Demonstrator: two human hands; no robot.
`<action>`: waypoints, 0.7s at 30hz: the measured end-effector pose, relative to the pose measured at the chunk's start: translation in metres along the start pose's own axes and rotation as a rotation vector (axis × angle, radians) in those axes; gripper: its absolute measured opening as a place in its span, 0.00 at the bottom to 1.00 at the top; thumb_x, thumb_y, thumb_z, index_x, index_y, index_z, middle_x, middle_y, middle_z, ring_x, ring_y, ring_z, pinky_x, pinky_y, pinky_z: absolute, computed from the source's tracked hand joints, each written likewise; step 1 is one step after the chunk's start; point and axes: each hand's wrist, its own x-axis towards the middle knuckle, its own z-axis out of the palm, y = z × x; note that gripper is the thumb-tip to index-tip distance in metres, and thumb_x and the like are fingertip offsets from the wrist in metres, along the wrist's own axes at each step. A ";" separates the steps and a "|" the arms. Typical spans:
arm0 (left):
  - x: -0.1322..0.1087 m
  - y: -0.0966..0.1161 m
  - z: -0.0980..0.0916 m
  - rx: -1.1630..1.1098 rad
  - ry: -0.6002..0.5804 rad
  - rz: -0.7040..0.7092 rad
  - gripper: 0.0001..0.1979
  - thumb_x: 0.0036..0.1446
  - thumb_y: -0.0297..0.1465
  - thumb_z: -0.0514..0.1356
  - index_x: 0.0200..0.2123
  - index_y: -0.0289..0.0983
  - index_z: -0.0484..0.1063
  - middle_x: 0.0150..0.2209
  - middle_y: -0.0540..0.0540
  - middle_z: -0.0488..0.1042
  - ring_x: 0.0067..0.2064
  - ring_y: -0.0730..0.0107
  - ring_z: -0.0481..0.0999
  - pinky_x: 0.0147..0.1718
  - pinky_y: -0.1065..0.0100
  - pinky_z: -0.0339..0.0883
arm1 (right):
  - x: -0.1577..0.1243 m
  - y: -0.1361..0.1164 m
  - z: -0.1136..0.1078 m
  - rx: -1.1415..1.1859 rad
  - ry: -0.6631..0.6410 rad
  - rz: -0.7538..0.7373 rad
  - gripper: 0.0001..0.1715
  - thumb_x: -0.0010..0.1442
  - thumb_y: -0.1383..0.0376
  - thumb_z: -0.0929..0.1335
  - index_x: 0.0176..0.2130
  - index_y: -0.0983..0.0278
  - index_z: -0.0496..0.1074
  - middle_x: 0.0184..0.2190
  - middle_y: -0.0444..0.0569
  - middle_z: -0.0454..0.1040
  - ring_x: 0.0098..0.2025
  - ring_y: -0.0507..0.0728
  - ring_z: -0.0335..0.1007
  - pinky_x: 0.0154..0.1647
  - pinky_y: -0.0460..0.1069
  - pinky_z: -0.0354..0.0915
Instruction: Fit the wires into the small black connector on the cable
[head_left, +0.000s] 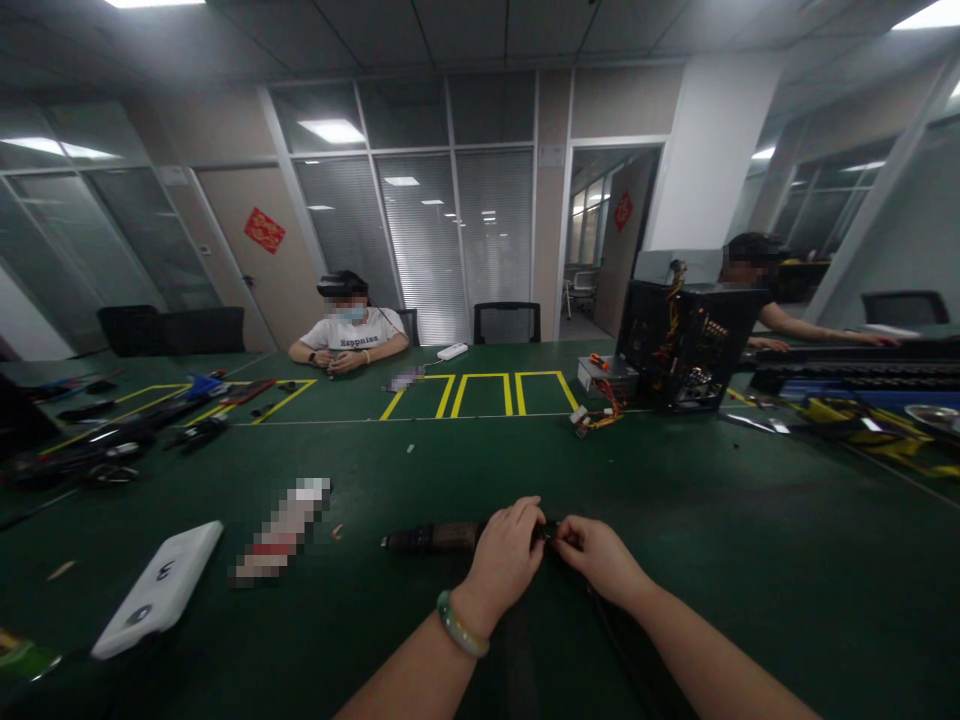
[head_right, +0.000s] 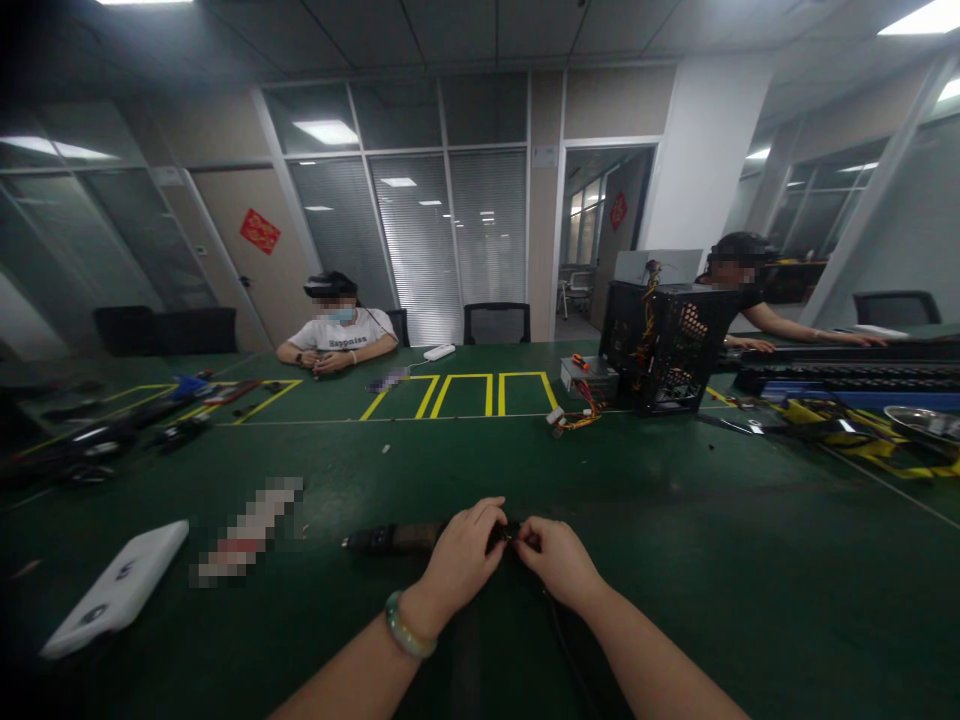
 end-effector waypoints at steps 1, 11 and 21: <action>0.000 0.000 0.000 0.003 0.001 -0.006 0.14 0.54 0.21 0.59 0.42 0.40 0.66 0.56 0.47 0.67 0.54 0.61 0.68 0.53 0.57 0.64 | 0.000 0.000 0.000 -0.003 0.002 0.000 0.08 0.61 0.62 0.66 0.34 0.62 0.73 0.30 0.43 0.77 0.31 0.53 0.72 0.30 0.45 0.61; 0.001 0.000 0.000 0.040 -0.002 0.020 0.13 0.53 0.20 0.58 0.40 0.41 0.67 0.57 0.48 0.66 0.54 0.61 0.69 0.52 0.58 0.64 | 0.001 -0.002 0.000 -0.034 0.044 -0.019 0.06 0.60 0.64 0.66 0.32 0.61 0.73 0.27 0.42 0.76 0.29 0.53 0.71 0.29 0.45 0.60; 0.001 -0.001 0.001 0.029 0.007 0.003 0.12 0.54 0.20 0.59 0.39 0.40 0.66 0.55 0.47 0.67 0.54 0.61 0.69 0.51 0.58 0.65 | -0.001 -0.009 -0.003 -0.053 0.031 0.007 0.07 0.60 0.63 0.66 0.33 0.62 0.74 0.27 0.43 0.77 0.29 0.53 0.72 0.29 0.46 0.61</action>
